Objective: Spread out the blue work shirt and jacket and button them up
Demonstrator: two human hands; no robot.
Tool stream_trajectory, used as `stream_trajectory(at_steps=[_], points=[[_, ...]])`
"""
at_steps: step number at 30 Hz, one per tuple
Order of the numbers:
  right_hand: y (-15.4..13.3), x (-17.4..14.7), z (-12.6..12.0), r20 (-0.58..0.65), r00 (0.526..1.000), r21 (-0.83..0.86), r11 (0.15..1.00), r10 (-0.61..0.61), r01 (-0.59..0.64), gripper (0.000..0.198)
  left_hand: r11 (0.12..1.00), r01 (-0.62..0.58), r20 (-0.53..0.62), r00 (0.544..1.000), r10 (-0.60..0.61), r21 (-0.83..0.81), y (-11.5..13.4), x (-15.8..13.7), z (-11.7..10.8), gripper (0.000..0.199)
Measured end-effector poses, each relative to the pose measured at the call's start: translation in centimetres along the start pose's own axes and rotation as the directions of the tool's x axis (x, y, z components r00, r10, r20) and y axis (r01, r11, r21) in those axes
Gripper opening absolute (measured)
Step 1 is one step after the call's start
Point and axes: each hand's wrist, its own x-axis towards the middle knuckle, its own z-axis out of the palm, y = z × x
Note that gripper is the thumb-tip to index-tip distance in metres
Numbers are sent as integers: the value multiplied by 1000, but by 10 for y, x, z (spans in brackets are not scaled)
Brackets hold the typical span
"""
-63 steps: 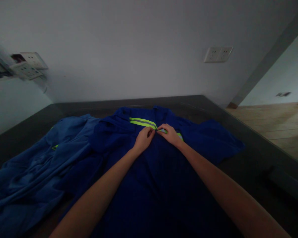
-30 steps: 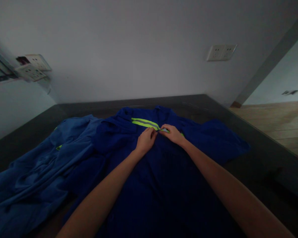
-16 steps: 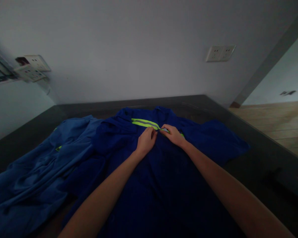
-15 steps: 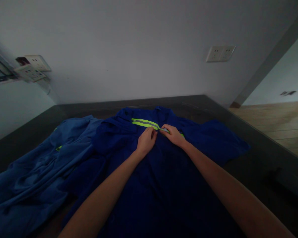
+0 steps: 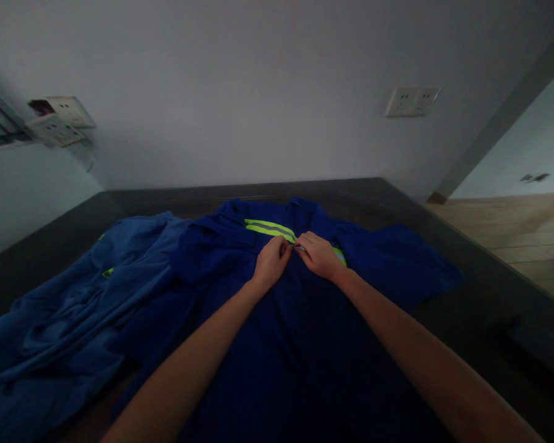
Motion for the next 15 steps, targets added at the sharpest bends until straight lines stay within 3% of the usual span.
stream_trajectory(at_steps=[6, 9, 12, 15], points=[[0, -1, -2, -120, 991, -13, 998, 62, -64, 16, 988, -113, -27, 993, 111, -103, 3, 0, -2, 7], [-1, -1, -2, -99, 994, -25, 999, 37, -40, 17, 981, -63, -37, 998, 57, -183, 1, 1, 0, 5], [-2, -1, -2, -70, 998, -62, 998, 7, -11, 17, 961, -1, -31, 999, -7, -278, -2, 1, 2, 17], [-2, -1, -2, -54, 998, -95, 995, -17, 12, 19, 954, -8, -6, 1000, 6, -298, -3, 1, 2, 20]])
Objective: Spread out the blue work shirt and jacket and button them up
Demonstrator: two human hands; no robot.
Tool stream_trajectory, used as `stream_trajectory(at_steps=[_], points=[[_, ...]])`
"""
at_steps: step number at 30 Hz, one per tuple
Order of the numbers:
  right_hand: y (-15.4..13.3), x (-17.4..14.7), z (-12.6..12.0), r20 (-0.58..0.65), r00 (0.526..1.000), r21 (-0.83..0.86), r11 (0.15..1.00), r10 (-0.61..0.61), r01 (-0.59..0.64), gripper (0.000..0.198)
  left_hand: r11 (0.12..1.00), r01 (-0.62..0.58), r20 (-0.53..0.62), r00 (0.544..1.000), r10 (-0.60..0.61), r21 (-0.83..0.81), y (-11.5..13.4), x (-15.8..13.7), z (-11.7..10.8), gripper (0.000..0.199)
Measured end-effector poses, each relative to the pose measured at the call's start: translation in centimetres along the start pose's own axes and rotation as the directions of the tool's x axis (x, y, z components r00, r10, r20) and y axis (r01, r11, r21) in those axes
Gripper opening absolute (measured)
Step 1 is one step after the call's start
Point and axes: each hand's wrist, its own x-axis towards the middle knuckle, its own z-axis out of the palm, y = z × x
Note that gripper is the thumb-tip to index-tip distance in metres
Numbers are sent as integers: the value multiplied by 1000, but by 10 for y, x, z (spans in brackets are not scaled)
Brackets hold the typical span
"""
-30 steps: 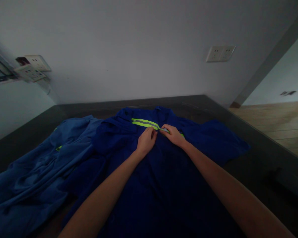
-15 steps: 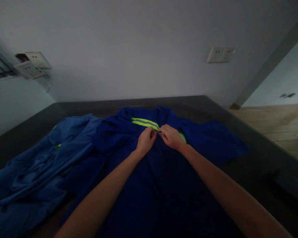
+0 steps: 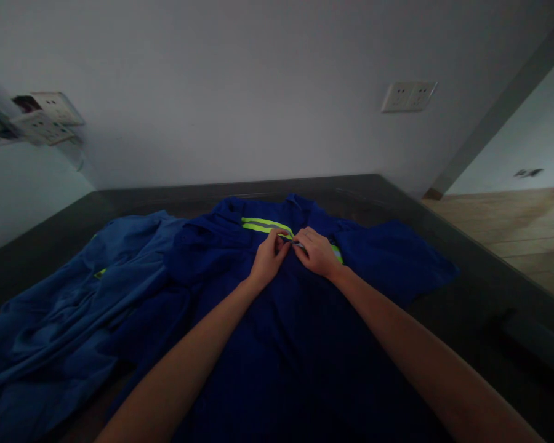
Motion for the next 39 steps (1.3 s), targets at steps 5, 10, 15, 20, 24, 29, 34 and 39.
stream_trajectory(at_steps=[5, 10, 15, 20, 24, 29, 34, 39], points=[[2, -1, 0, -21, 1000, 21, 1000, -7, 8, 18, 999, -34, -2, 999, 34, 41, 0, 0, -2, 13], [5, -1, 4, -163, 986, 101, 995, 17, 0, 13, 994, -105, 55, 993, 104, 15, -5, 3, -6, 22], [5, -1, 4, -203, 978, 127, 992, 38, -12, 9, 983, -167, -17, 986, 169, 74, -6, 4, -6, 19], [3, -1, 3, -175, 985, 120, 993, 4, 17, 10, 964, -212, -45, 974, 222, 160, -7, 3, -6, 9], [4, -2, 4, -174, 984, 138, 990, 35, -11, 10, 945, -264, -3, 963, 269, 192, -8, 3, -8, 11], [4, -2, 4, -161, 985, 156, 987, 59, -33, 10, 919, -305, -10, 948, 317, 249, -8, 2, -10, 10], [4, -2, 3, -126, 991, 151, 988, 50, -31, 11, 922, -262, 36, 964, 263, 286, -8, 1, -9, 2], [5, -2, 4, -115, 993, 148, 989, 32, -15, 10, 946, -164, 48, 986, 157, 279, -8, 0, -7, 14]])
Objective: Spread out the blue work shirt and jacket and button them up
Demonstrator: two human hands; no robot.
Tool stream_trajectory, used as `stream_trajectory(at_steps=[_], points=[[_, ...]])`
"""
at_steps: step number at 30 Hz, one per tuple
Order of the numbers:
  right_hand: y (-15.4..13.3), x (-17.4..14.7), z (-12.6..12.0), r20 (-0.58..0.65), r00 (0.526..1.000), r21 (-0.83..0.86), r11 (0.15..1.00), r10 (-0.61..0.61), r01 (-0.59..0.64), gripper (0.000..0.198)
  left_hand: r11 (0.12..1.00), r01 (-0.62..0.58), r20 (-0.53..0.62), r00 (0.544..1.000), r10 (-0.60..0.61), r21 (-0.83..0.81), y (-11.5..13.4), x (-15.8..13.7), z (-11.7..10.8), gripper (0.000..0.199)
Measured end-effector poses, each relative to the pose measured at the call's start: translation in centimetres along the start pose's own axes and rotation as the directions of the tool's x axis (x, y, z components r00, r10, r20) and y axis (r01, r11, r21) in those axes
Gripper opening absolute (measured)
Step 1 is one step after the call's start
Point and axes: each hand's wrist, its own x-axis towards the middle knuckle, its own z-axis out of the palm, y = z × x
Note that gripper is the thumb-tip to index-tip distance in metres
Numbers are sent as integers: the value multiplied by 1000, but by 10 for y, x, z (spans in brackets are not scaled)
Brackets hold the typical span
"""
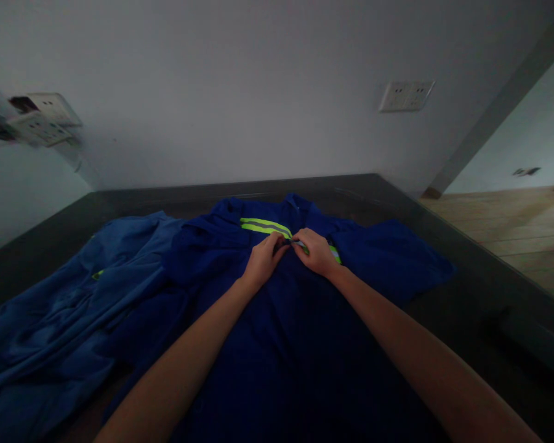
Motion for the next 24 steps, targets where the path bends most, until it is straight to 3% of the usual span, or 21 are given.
stream_trajectory(at_steps=[3, 8, 14, 19, 22, 24], points=[[-1, 0, 0, -13, 1000, 4, 1000, -6, 6, 9, 1000, -3, 12, 1000, 4, -31, 0, 0, 0, 26], [-3, 0, 0, -16, 999, 0, 1000, -28, 28, 9, 997, -54, 3, 999, 54, -53, 1, 0, -1, 14], [2, 1, 1, -111, 990, 38, 996, 89, -85, 14, 982, 90, -47, 994, -100, -168, 10, 6, -9, 17], [14, 7, -10, -262, 910, 138, 945, 323, -296, 18, 897, 253, 28, 965, -261, -362, 11, 23, -25, 15], [22, 10, -19, -303, 848, 160, 900, 435, -405, 21, 904, 307, 155, 950, -271, -297, 13, 30, -38, 12], [27, 11, -24, -314, 822, 160, 879, 476, -448, 22, 942, 273, 220, 948, -230, -193, 19, 30, -48, 9]])
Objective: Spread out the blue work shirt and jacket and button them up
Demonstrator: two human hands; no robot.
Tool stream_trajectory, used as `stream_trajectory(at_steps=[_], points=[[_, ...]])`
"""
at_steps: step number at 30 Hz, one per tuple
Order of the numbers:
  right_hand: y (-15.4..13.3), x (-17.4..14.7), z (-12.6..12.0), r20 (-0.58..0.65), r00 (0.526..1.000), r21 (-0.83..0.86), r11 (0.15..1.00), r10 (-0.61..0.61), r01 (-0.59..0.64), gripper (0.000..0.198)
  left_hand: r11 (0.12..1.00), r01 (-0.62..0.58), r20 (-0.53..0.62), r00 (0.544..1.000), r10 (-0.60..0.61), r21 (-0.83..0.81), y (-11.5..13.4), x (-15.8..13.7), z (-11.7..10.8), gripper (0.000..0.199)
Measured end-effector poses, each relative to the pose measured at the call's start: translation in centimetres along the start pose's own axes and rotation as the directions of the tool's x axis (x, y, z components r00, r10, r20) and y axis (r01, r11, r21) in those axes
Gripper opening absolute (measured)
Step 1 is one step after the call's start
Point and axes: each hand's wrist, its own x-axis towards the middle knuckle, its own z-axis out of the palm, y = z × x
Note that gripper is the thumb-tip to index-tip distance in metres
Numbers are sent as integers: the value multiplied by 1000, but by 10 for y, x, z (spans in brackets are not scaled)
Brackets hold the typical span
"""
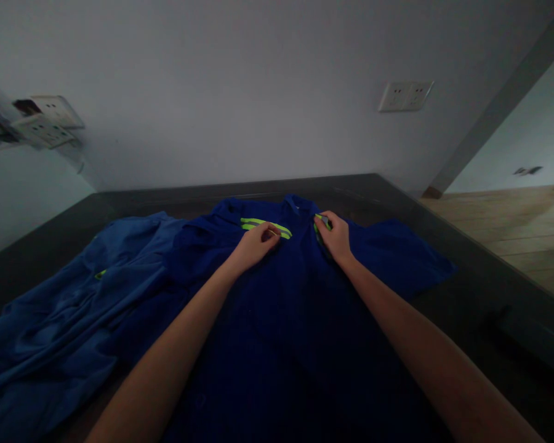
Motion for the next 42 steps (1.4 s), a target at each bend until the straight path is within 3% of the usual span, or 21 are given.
stream_trajectory(at_steps=[3, 6, 9, 12, 14, 17, 19, 21, 24, 26, 29, 33, 36, 38, 42], points=[[5, 5, -5, 7, 1000, -26, 1000, 18, -18, 22, 983, -48, 118, 993, 28, 178, 13, -10, -10, 11], [10, 10, -9, 51, 998, -56, 998, 27, -24, 20, 956, -65, 293, 956, -23, 287, 19, -20, -14, 15], [13, 17, -16, 154, 988, -89, 996, 23, -9, 16, 911, -21, 264, 960, -98, 412, 18, -25, -12, 17], [3, 26, -26, 323, 945, -138, 985, -51, 100, 22, 878, 22, 226, 963, -148, 478, 15, -25, -7, 17], [-15, 29, -33, 381, 912, -153, 963, -152, 224, 33, 873, 15, 250, 956, -155, 487, 14, -24, -4, 15], [-51, 23, -36, 376, 881, -116, 929, -287, 352, 39, 880, -12, 264, 956, -129, 474, 13, -22, -2, 10], [-70, 13, -28, 448, 833, -57, 919, -326, 390, 37, 893, -27, 267, 958, -106, 450, 11, -22, -3, 7], [-78, 0, -16, 576, 742, 0, 907, -343, 420, 36, 903, -28, 260, 961, -93, 428, 9, -22, -4, 5], [-70, -15, 2, 711, 621, 40, 900, -331, 434, 38, 917, -46, 269, 961, -69, 397, 6, -22, -8, 5], [-61, -19, 8, 747, 588, 41, 904, -310, 425, 35, 922, -77, 280, 959, -35, 380, 6, -23, -11, 3], [-54, -16, 6, 750, 592, 15, 902, -296, 431, 27, 937, -98, 276, 961, 1, 336, 9, -24, -13, 6], [-57, -5, -3, 738, 621, -5, 917, -265, 398, 14, 974, -35, 255, 967, -23, 222, 19, -23, -16, 18], [-60, 1, -10, 771, 596, 38, 949, -227, 313, 4, 987, -81, 296, 955, 38, 135, 28, -21, -19, 16], [-61, 5, -14, 793, 570, 72, 962, -216, 263, 7, 987, -127, 333, 939, 86, 104, 33, -21, -20, 17], [-60, 8, -18, 794, 564, 125, 968, -228, 216, 10, 974, -132, 331, 941, 65, 182, 40, -30, -16, 19]])
